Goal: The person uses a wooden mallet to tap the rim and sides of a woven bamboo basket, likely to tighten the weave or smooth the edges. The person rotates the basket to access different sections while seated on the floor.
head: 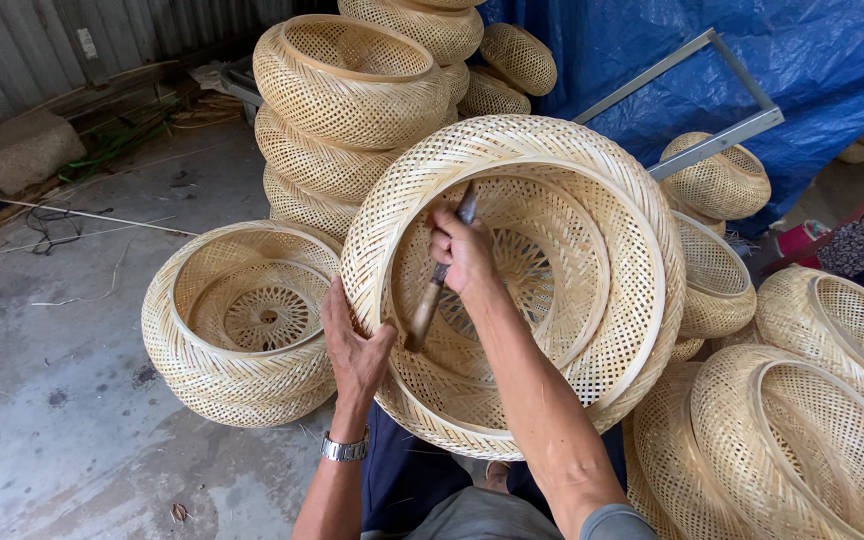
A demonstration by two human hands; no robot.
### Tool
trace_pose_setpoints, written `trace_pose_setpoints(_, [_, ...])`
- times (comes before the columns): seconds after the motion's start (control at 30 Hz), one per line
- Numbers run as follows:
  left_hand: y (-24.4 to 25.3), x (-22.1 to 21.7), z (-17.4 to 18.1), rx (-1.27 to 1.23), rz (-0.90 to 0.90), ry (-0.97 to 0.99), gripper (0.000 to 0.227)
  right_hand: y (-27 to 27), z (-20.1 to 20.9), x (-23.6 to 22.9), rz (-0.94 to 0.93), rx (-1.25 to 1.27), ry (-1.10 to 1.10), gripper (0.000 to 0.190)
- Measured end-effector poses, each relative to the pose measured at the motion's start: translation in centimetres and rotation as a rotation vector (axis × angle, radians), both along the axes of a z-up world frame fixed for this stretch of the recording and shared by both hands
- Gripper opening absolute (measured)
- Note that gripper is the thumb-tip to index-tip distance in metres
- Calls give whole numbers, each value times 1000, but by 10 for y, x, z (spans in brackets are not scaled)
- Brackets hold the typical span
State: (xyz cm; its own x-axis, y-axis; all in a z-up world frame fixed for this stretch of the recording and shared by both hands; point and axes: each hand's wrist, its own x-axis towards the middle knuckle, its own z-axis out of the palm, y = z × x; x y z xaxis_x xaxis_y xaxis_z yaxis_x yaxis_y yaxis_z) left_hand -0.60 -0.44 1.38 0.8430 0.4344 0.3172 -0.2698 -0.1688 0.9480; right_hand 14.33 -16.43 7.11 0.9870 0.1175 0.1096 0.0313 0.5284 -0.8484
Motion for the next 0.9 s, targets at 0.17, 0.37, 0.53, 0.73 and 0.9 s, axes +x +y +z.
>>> trace_pose_setpoints(0.17, [0, 0, 1, -29, -11, -26, 100, -4, -22, -8, 149, -234, 39, 14])
trace_pose_setpoints(0.37, [0, 2, -2, -69, -24, -26, 98, -12, -9, -22, 123, 25, 38, 21])
trace_pose_setpoints(0.53, [1, 1, -3, -32, -3, -7, 98, -1, 22, -22, 108, 132, -7, 30])
trace_pose_setpoints(0.73, [0, 4, -6, -1, 14, -14, 98, 18, 34, -18, -41, 40, 9, 25])
trace_pose_setpoints(0.9, [0, 5, -8, 33, 34, -21, 98, 19, 27, -13, -94, 17, 16, 22])
